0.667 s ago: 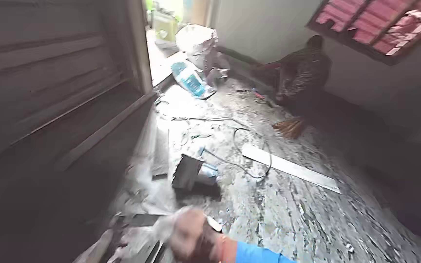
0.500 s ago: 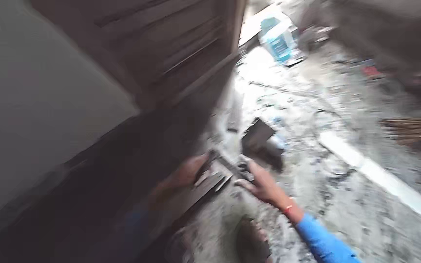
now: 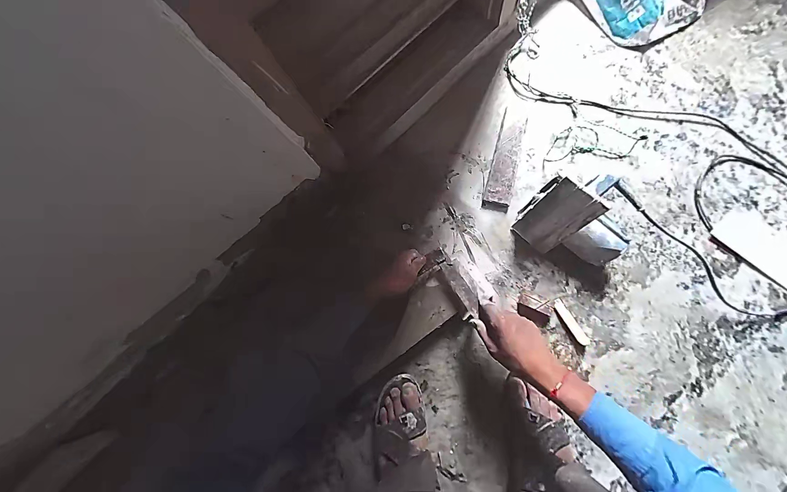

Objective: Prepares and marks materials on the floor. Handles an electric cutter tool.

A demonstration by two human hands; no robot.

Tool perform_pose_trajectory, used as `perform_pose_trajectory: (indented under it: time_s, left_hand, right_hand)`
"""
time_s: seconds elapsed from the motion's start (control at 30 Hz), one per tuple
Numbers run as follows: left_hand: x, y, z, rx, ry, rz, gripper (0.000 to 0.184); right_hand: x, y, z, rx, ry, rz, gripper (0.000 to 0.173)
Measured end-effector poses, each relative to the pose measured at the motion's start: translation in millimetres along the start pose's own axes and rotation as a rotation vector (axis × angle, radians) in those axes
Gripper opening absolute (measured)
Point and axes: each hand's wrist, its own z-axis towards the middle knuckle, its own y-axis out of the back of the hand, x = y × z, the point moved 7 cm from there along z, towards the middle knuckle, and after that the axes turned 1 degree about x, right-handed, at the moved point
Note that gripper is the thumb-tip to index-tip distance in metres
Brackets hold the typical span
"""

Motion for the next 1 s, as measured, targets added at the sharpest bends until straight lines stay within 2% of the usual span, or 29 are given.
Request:
perform_pose_trajectory:
  time_s: [0.07,0.1,0.2,0.37,0.47,0.57,0.73,0.87,0.93,1.0]
  left_hand:
    - [50,-32,53,0.158,-0.057,-0.122,0.039]
    - [62,-41,64,0.191,-0.057,-0.142,0.04]
    - [64,-47,60,0.202,0.006,-0.22,0.038]
    - [62,-49,61,0.18,-0.034,-0.224,0.036]
    - [66,-54,67,0.163,-0.056,-0.235,0.035]
    - [68,-54,68,0.164,-0.048,-0.292,0.033]
    - [64,-53,66,0.158,-0.008,-0.31,0.032]
    - [62,-57,67,0.135,-0.056,-0.313,0.032]
    - [58,-57,64,0.137,-0.065,-0.28,0.032]
    - [53,-56,63,0.139,-0.067,-0.242,0.033]
  right_hand:
    - [-5,-13,-3,-0.122,0.036,-0.042,0.047]
    - [-7,-17,-6,-0.213,0.066,-0.051,0.047]
    - [-9,-19,-19,-0.403,0.115,-0.036,0.043]
    - [-26,-17,-20,-0.407,0.117,0.007,0.036]
    - [-32,-14,-13,-0.419,0.1,0.035,0.039]
    - [-29,-7,-8,-0.323,0.069,0.074,0.043]
    - [-29,-6,-1,-0.337,0.082,0.061,0.043]
    - [-37,-2,0,-0.34,0.07,0.053,0.043]
    - [-45,5,-1,-0.347,0.055,0.06,0.036]
    - [-58,22,-2,-0.467,0.062,0.106,0.027]
